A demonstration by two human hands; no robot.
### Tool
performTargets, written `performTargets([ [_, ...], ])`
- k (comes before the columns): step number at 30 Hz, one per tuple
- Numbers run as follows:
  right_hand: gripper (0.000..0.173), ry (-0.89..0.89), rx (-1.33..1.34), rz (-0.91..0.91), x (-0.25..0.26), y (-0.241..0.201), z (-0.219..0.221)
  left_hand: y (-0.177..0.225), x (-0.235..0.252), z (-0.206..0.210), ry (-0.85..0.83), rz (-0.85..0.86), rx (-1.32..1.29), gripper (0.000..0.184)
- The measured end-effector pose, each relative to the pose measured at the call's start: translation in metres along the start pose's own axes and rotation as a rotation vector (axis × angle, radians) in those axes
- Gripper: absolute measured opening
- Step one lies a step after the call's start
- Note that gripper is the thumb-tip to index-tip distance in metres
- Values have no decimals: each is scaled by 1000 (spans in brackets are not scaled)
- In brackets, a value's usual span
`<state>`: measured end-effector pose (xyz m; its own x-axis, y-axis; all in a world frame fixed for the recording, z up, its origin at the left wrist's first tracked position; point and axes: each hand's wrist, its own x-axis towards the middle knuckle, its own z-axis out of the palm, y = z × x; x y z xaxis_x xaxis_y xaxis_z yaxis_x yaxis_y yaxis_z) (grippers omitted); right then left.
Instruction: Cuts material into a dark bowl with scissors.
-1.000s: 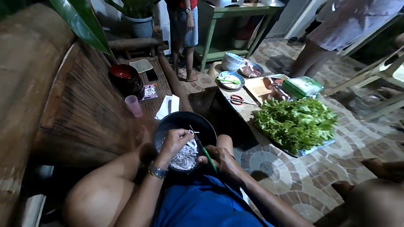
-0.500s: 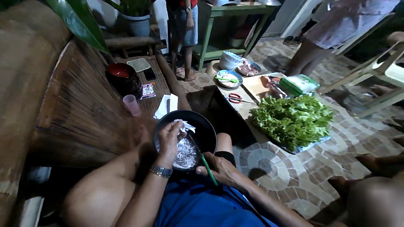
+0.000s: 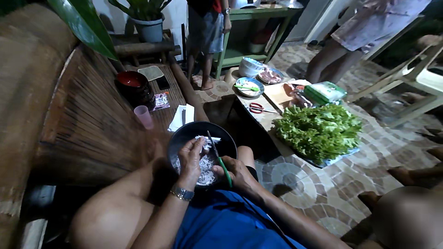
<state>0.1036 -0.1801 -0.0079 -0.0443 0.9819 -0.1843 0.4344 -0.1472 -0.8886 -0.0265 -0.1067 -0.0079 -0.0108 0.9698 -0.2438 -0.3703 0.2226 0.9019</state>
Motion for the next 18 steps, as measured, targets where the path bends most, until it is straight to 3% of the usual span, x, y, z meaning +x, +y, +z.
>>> performTargets([
  [6, 35, -36, 73, -6, 3, 6, 1, -5, 1, -2, 21, -11, -8, 13],
  [13, 64, -246, -187, 127, -3, 1, -7, 2, 0, -1, 73, -44, -53, 9],
  [18, 64, -244, -218, 147, 2, -9, -6, -2, -3, 0, 28, -33, 30, 11],
])
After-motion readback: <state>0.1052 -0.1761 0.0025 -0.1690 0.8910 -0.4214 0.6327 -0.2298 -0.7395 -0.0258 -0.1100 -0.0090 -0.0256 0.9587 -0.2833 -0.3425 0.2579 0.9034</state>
